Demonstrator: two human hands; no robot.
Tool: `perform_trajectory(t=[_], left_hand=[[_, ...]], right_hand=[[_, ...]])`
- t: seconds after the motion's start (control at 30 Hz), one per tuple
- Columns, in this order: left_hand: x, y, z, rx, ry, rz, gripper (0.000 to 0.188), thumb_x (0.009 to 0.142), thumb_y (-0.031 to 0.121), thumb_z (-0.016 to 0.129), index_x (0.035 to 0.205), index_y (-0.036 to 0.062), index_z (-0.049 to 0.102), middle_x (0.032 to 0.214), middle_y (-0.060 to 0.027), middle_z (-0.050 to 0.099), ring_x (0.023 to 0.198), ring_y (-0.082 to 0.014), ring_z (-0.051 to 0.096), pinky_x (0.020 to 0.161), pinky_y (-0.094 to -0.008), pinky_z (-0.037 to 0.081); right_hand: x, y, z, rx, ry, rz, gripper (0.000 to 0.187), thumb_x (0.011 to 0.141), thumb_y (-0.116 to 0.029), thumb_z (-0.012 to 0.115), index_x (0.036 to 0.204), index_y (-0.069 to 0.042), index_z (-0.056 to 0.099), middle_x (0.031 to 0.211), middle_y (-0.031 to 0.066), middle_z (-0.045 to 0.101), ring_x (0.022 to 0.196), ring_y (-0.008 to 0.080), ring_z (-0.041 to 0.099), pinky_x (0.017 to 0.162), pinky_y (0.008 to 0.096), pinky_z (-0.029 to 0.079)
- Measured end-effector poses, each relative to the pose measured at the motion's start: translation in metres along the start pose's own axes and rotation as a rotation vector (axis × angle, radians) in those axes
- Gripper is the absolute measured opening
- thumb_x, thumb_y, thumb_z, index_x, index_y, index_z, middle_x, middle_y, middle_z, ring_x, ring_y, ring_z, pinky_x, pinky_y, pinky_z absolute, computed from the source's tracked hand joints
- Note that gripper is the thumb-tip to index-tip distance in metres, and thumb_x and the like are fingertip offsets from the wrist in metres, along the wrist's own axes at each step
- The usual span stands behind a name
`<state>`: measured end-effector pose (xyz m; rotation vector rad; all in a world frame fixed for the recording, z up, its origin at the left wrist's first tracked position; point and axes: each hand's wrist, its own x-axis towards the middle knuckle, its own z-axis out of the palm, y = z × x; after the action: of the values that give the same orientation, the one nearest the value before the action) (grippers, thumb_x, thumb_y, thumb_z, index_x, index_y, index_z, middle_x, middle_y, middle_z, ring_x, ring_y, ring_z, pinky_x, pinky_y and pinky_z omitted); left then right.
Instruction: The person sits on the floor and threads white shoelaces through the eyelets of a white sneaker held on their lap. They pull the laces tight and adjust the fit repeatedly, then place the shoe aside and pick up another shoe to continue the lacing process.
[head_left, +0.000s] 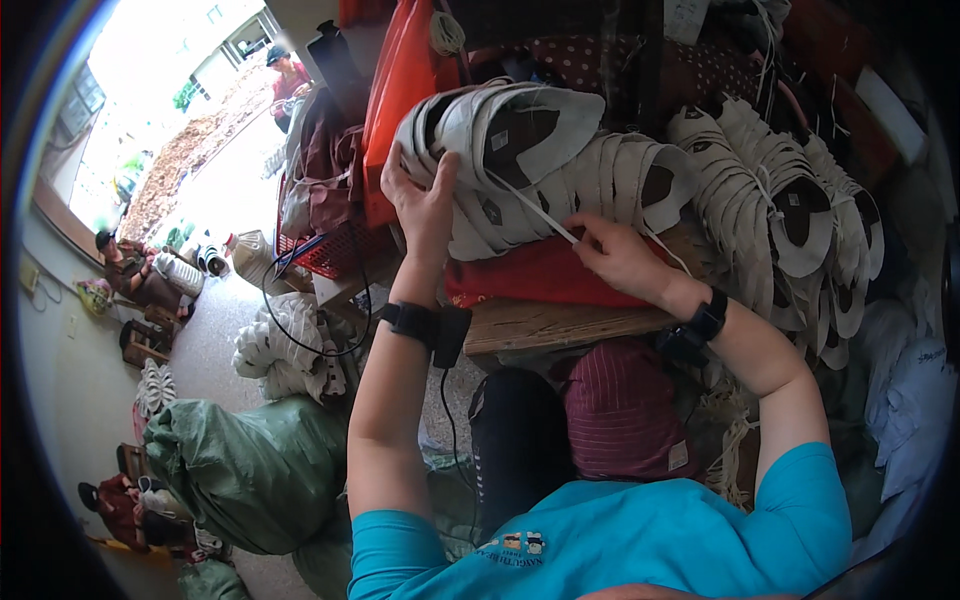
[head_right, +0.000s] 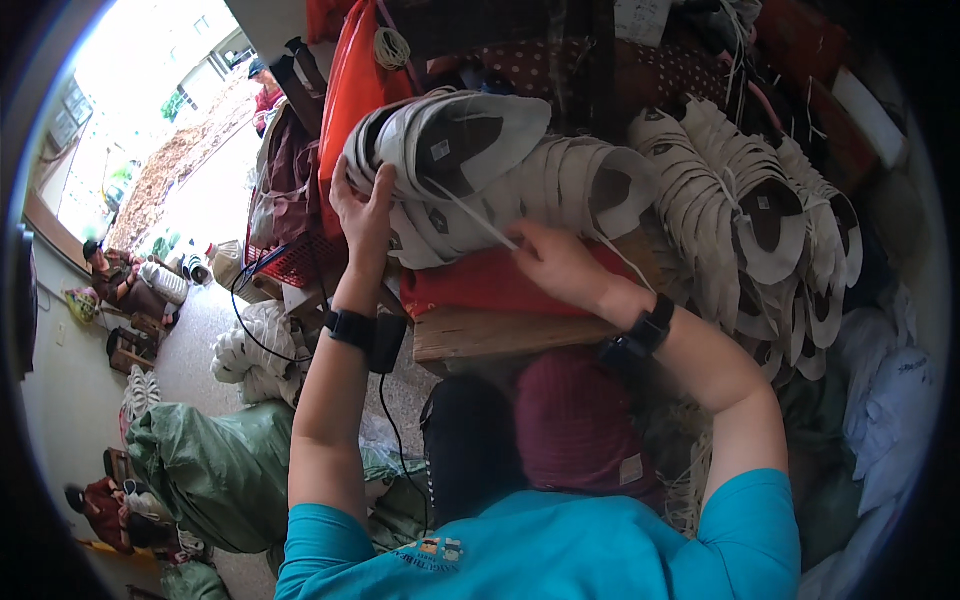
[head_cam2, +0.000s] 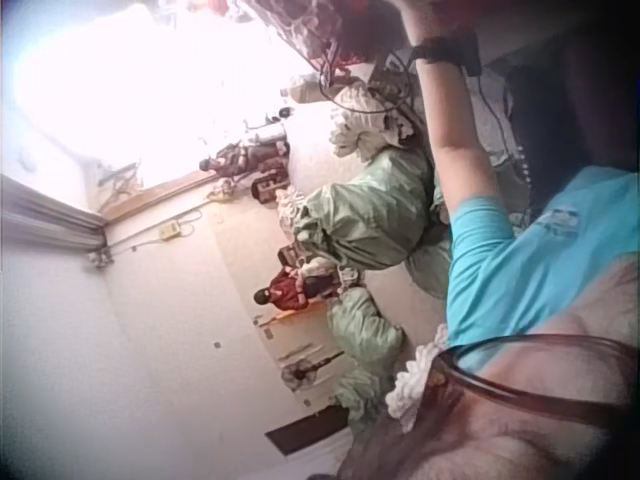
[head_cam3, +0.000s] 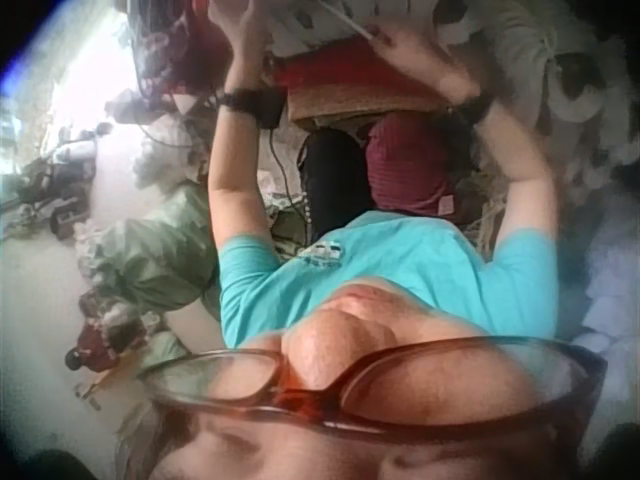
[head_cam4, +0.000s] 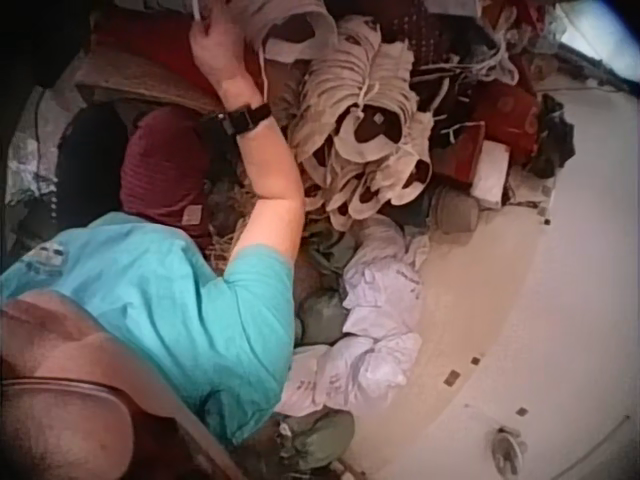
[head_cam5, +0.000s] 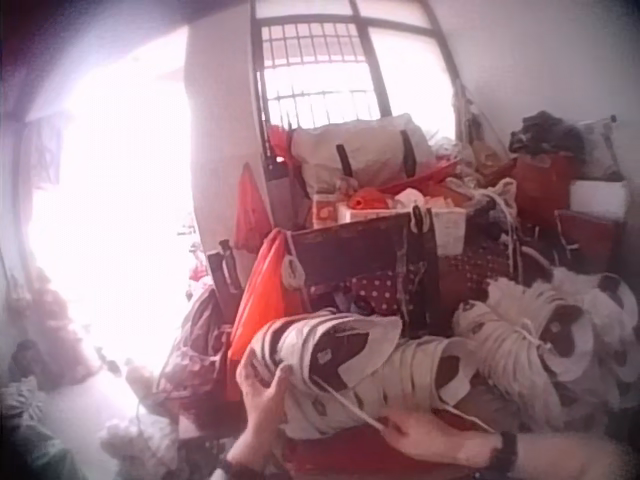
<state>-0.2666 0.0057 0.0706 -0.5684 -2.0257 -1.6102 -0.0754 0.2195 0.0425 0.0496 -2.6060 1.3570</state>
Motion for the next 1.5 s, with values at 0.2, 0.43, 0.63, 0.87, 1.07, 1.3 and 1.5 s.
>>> perform_trajectory(t=[0.2,0.43,0.63,0.87,1.07,1.3,1.5], left_hand=[[0.034,-0.018,0.024,-0.164,-0.013,-0.232,0.085,0.083,0.046,0.078,0.142,0.0016,0.036,0.132,-0.0178,0.047,0.122,-0.0273,0.049,0.097,-0.0382,0.045],[0.032,-0.042,0.03,-0.451,-0.105,-0.294,0.062,0.093,0.037,0.071,0.135,0.0091,0.035,0.12,-0.0103,0.056,0.105,-0.0176,0.059,0.085,-0.0367,0.052],[0.035,-0.039,0.036,-0.374,-0.195,-0.389,0.06,0.095,0.037,0.069,0.135,0.0074,0.036,0.112,-0.0095,0.06,0.098,-0.0156,0.061,0.081,-0.0338,0.053],[-0.025,-0.053,-0.05,-0.483,-0.229,-0.439,0.038,0.099,0.031,0.065,0.121,0.0015,0.059,0.104,-0.0048,0.064,0.086,-0.0108,0.062,0.076,-0.0268,0.052],[-0.206,-0.154,-0.235,-0.225,0.011,-0.856,0.026,0.099,0.026,0.064,0.104,0.0001,0.066,0.085,-0.0024,0.065,0.072,-0.0102,0.06,0.064,-0.0234,0.048],[-0.398,-0.172,-0.344,-0.175,0.34,-1.371,0.016,0.099,0.022,0.057,0.098,0.0074,0.063,0.087,-0.0045,0.067,0.071,-0.0127,0.064,0.057,-0.0247,0.049],[-0.456,-0.155,-0.325,-0.255,0.385,-1.463,0.019,0.098,0.024,0.06,0.104,0.0074,0.065,0.087,-0.0031,0.068,0.072,-0.012,0.065,0.058,-0.0239,0.051]], right_hand=[[0.039,-0.005,0.016,0.02,0.194,-0.088,0.042,0.092,-0.017,0.066,0.129,-0.002,0.055,0.086,0.012,0.063,0.076,0.0206,0.063,0.071,0.0341,0.051],[0.115,-0.048,0.016,-0.213,0.351,-0.376,0.056,0.081,-0.024,0.075,0.129,-0.003,0.055,0.112,0.0235,0.064,0.103,0.0402,0.063,0.09,0.045,0.05],[0.161,-0.018,0.02,-0.29,0.183,-0.414,0.05,0.086,-0.029,0.069,0.127,-0.002,0.06,0.119,0.0229,0.064,0.105,0.0396,0.062,0.09,0.0434,0.051],[0.157,-0.013,0.008,-0.43,0.168,-0.55,0.05,0.086,-0.035,0.065,0.125,-0.005,0.062,0.112,0.0223,0.067,0.103,0.0402,0.064,0.09,0.0453,0.052],[0.105,-0.019,-0.002,-0.261,0.226,-0.267,0.043,0.088,-0.025,0.066,0.125,-0.002,0.061,0.109,0.0222,0.068,0.098,0.0364,0.067,0.086,0.0399,0.053],[0.161,-0.023,-0.039,-0.529,0.334,-0.263,0.039,0.089,-0.018,0.062,0.125,-0.003,0.061,0.107,0.0246,0.068,0.099,0.0398,0.066,0.087,0.0426,0.052],[0.2,0.019,-0.028,-0.816,0.273,-0.235,0.036,0.09,-0.012,0.05,0.122,-0.005,0.063,0.115,0.0271,0.065,0.107,0.0455,0.062,0.092,0.0508,0.05]])
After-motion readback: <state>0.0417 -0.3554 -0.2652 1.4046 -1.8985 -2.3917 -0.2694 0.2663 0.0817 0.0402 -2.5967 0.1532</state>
